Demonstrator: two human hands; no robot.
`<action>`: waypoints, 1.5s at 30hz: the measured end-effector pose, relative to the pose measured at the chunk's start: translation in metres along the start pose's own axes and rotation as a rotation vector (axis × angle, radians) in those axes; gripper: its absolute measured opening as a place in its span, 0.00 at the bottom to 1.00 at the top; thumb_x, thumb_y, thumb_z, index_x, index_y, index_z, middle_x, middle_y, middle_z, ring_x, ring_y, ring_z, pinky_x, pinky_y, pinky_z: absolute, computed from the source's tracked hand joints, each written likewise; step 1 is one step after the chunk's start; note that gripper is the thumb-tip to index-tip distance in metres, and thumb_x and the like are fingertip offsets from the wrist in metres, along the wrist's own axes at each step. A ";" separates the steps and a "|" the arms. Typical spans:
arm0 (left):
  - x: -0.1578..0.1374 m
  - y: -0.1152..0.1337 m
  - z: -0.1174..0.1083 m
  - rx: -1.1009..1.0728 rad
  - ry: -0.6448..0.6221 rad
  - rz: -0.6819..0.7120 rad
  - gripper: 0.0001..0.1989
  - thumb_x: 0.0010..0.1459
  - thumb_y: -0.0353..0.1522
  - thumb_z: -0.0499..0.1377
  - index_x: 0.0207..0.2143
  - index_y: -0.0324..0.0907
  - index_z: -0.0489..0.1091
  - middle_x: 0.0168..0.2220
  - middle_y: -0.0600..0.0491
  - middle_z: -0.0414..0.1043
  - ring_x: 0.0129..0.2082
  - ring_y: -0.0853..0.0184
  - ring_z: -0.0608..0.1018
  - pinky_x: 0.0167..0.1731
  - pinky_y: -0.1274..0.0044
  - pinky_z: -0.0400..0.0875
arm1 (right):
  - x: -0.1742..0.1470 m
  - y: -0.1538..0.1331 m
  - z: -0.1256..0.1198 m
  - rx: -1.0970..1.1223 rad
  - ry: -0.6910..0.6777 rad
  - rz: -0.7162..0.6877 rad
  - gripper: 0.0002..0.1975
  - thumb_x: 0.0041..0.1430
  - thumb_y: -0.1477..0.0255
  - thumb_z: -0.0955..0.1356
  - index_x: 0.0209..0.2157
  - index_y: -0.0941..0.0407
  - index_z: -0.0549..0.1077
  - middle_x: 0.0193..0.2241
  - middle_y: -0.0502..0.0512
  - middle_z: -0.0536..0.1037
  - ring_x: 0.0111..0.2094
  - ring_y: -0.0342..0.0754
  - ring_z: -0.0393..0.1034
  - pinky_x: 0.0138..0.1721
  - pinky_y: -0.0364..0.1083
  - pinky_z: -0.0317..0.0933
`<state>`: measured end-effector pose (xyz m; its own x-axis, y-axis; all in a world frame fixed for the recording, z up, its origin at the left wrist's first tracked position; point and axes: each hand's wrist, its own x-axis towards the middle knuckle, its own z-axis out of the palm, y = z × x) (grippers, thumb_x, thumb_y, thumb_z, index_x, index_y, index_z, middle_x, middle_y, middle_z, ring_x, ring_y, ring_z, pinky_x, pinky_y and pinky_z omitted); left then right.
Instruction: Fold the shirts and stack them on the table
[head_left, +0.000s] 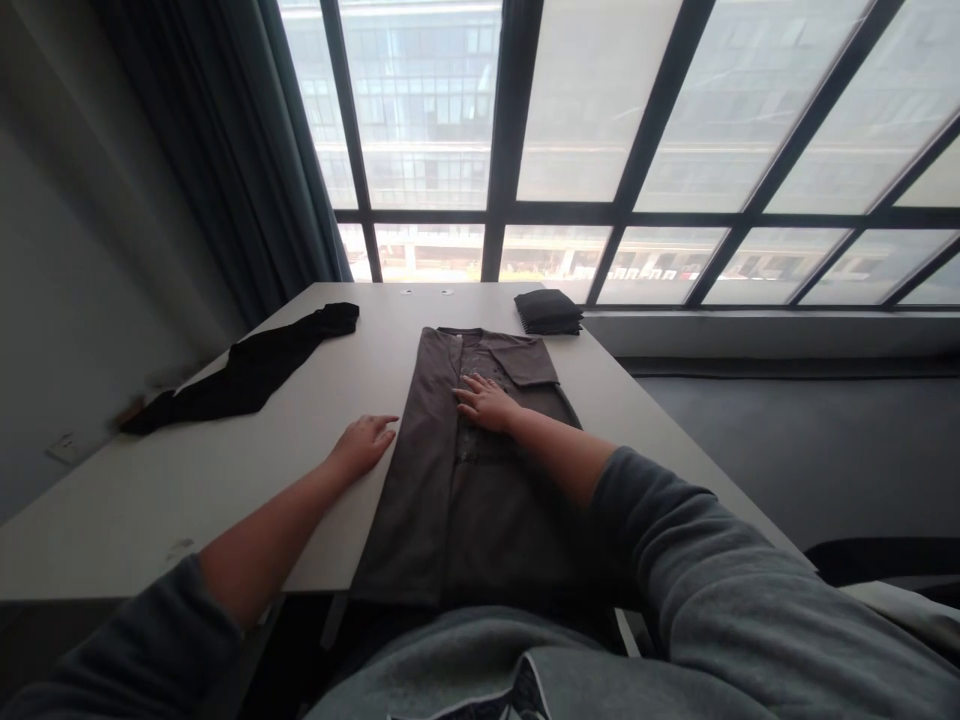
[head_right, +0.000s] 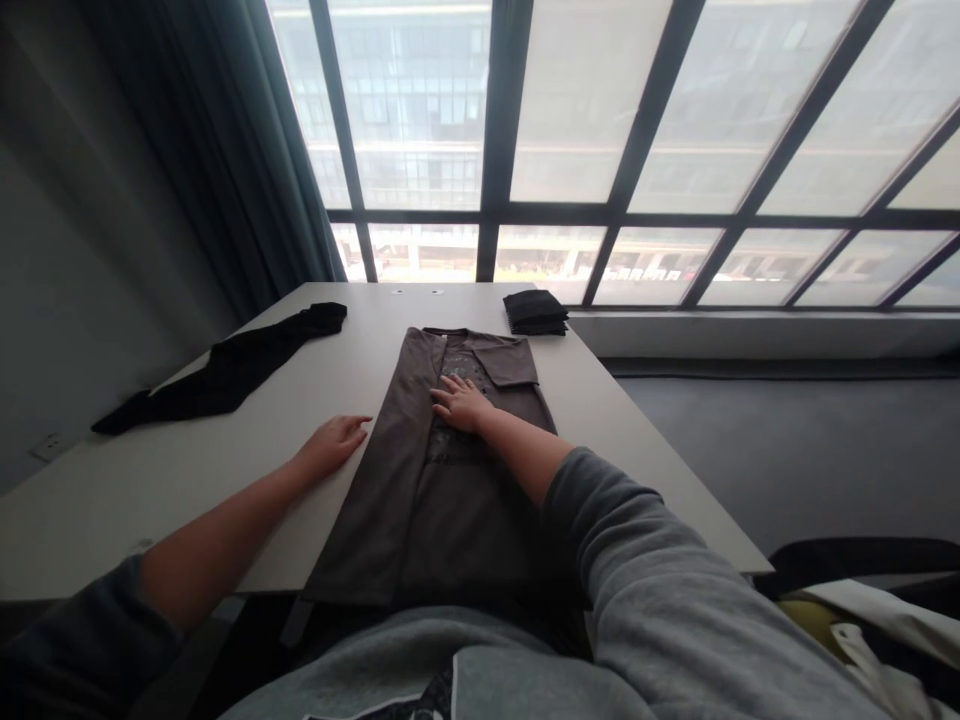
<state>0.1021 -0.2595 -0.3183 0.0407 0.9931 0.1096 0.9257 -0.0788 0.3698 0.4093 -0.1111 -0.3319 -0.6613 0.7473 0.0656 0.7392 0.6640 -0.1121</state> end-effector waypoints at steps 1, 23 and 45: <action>0.014 -0.004 0.006 0.030 0.011 0.002 0.25 0.68 0.41 0.52 0.64 0.48 0.73 0.59 0.46 0.77 0.59 0.53 0.77 0.62 0.64 0.70 | -0.007 0.016 -0.003 -0.010 0.016 0.065 0.32 0.76 0.50 0.57 0.74 0.47 0.61 0.77 0.58 0.49 0.78 0.64 0.36 0.74 0.65 0.39; 0.248 0.014 0.061 0.044 0.042 -0.174 0.27 0.67 0.45 0.52 0.64 0.50 0.73 0.65 0.47 0.73 0.64 0.52 0.75 0.60 0.64 0.71 | -0.050 0.184 -0.008 0.138 0.094 0.602 0.28 0.77 0.62 0.54 0.70 0.51 0.68 0.70 0.54 0.67 0.71 0.50 0.60 0.71 0.49 0.52; 0.264 0.001 0.053 0.052 0.140 -0.282 0.23 0.66 0.39 0.54 0.61 0.48 0.75 0.69 0.42 0.65 0.64 0.45 0.72 0.61 0.52 0.66 | 0.007 0.191 0.001 0.091 -0.007 0.563 0.30 0.75 0.65 0.54 0.75 0.50 0.56 0.76 0.52 0.52 0.76 0.61 0.44 0.73 0.70 0.41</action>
<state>0.1334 0.0071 -0.3376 -0.2696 0.9532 0.1369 0.9111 0.2064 0.3568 0.5458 0.0211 -0.3539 -0.1696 0.9849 -0.0351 0.9642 0.1585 -0.2125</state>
